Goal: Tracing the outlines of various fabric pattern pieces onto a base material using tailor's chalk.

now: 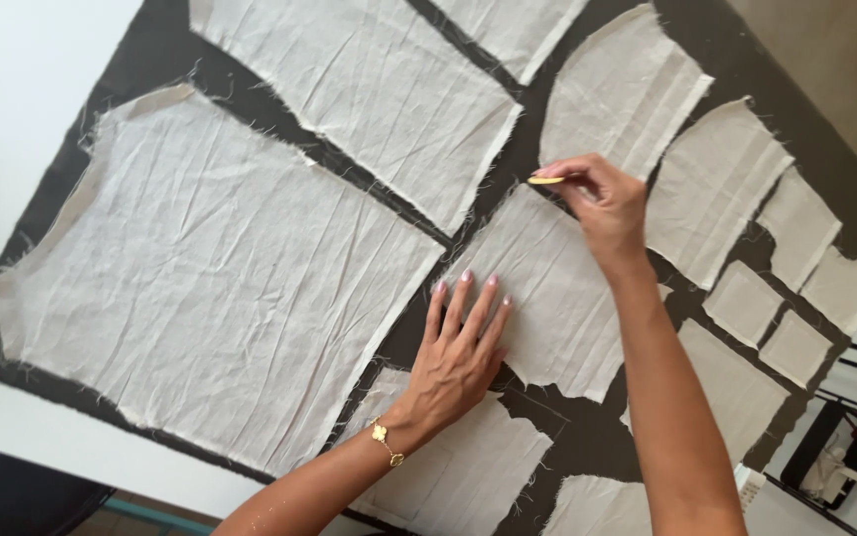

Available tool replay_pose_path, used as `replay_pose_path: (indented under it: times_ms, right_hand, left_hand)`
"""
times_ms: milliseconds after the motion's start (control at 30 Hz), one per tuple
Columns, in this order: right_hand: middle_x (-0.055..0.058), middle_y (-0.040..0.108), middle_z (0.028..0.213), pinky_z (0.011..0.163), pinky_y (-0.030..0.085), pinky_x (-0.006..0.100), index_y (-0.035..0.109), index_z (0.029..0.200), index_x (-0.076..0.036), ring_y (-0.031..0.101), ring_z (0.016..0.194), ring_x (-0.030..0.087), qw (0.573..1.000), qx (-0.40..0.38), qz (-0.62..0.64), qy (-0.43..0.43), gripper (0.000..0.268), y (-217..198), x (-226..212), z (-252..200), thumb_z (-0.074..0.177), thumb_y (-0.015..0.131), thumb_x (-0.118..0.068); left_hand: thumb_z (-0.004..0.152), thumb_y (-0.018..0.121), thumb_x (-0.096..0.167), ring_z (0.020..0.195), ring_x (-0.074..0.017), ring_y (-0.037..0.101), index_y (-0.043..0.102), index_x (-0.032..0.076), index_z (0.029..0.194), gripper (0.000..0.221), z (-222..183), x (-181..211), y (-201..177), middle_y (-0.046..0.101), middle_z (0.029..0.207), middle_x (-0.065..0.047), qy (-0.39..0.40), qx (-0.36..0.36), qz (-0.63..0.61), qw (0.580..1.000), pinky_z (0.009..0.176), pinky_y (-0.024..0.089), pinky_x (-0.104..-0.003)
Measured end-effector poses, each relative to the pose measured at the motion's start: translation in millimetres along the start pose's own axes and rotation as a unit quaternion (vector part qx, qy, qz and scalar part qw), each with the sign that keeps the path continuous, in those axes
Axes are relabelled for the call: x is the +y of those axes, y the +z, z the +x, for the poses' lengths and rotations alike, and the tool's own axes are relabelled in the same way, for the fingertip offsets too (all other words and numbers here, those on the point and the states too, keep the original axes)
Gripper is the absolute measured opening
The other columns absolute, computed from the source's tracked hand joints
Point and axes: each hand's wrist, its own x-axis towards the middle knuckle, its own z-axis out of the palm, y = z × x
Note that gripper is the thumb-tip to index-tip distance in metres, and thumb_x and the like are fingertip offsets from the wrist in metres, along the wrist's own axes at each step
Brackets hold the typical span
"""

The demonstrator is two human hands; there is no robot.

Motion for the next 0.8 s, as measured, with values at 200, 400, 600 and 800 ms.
replay_pose_path:
  times_ms: [200, 400, 600, 800]
  right_hand:
    - [0.014, 0.082, 0.102, 0.087, 0.065, 0.031, 0.075, 0.109, -0.002, 0.081, 0.096, 0.023, 0.995, 0.044, -0.063, 0.064, 0.015, 10, 3, -17, 0.1, 0.086, -0.001]
    - [0.01, 0.083, 0.099, 0.081, 0.066, 0.035, 0.075, 0.105, -0.004, 0.082, 0.089, 0.025, 0.985, 0.086, -0.146, 0.022, 0.014, 23, 11, -29, 0.097, 0.086, 0.0]
    - [0.007, 0.084, 0.099, 0.081, 0.066, 0.036, 0.076, 0.104, -0.005, 0.082, 0.089, 0.025, 0.981, 0.093, -0.169, -0.036, 0.017, 34, 11, -20, 0.095, 0.089, 0.0]
    - [0.007, 0.084, 0.099, 0.079, 0.065, 0.035, 0.077, 0.103, -0.007, 0.081, 0.088, 0.026, 0.98, 0.094, -0.17, -0.039, 0.016, 25, 16, -24, 0.095, 0.089, -0.001]
  left_hand:
    - [0.1, 0.073, 0.021, 0.161, -0.0476, 0.036, 0.054, -0.007, 0.155, 0.064, 74, -2, 29, 0.045, 0.168, -0.03, 0.012, 0.016, -0.026, 0.999, 0.135, 0.023, -0.06]
    - [0.104, 0.067, 0.03, 0.166, -0.0432, 0.028, 0.051, 0.001, 0.161, 0.065, 101, -14, 53, 0.044, 0.171, -0.024, 0.025, -0.025, 0.053, 0.998, 0.137, 0.015, -0.061]
    - [0.104, 0.064, 0.032, 0.166, -0.0461, 0.023, 0.054, 0.003, 0.159, 0.063, 104, -10, 37, 0.043, 0.172, -0.021, 0.024, -0.053, 0.065, 0.996, 0.137, 0.017, -0.061]
    - [0.105, 0.062, 0.033, 0.166, -0.0473, 0.023, 0.05, 0.004, 0.162, 0.065, 102, -14, 44, 0.041, 0.173, -0.021, 0.024, -0.048, 0.066, 0.996, 0.137, 0.019, -0.06]
